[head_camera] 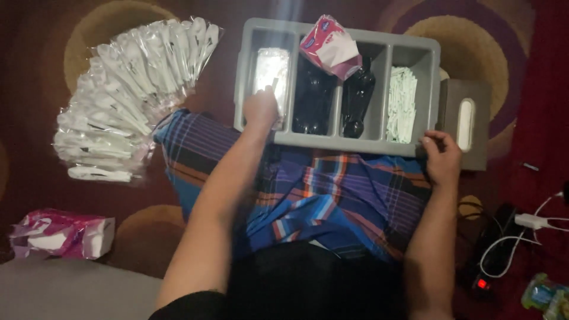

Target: Manually inserting individual plastic spoons into plastic sleeves and organizing them into a partitioned tray.

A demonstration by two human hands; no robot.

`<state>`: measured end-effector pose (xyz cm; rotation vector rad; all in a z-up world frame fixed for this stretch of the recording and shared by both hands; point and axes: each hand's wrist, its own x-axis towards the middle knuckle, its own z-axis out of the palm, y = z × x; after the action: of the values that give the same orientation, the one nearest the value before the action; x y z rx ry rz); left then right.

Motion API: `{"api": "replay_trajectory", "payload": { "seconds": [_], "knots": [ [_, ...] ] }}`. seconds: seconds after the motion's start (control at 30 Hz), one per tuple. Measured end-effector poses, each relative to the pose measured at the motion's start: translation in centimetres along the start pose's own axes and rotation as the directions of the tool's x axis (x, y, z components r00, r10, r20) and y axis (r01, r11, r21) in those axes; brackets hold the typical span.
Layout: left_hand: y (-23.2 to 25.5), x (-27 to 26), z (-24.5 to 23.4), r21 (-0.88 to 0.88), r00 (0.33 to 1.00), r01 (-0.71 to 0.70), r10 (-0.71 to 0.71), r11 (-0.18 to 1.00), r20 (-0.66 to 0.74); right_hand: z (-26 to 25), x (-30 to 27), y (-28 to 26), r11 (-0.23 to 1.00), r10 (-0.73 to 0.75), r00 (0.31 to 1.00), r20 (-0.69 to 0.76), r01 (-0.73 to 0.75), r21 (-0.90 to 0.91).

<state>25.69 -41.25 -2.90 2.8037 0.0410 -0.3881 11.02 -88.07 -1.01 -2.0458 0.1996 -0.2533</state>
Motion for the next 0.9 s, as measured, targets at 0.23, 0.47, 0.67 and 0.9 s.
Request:
{"api": "replay_trajectory", "payload": {
  "seconds": [0.23,0.47,0.67,0.9],
  "knots": [
    [-0.5,-0.2,0.6,-0.062,0.994,0.008,-0.015,0.998,-0.11,0.5,0.0,0.1,0.999,0.016,1.0,0.011,-0.015,-0.028],
    [11.2,-4.3,1.1,-0.501,0.859,-0.452,0.208,0.738,-0.468,0.6,0.4,0.3,0.994,0.075,0.997,0.027,-0.073,-0.076],
    [22.6,-4.4,5.6,-0.686,0.92,-0.367,0.354,0.628,-0.168,0.5,0.0,-1.1,0.995,0.076,0.996,0.041,-0.073,-0.066],
    [18.3,-7.0,2.5,-0.595,0.848,-0.405,0.528,0.694,0.039,0.1,0.0,-0.2,0.995,0.101,0.993,0.056,-0.099,-0.025]
  ]
}}
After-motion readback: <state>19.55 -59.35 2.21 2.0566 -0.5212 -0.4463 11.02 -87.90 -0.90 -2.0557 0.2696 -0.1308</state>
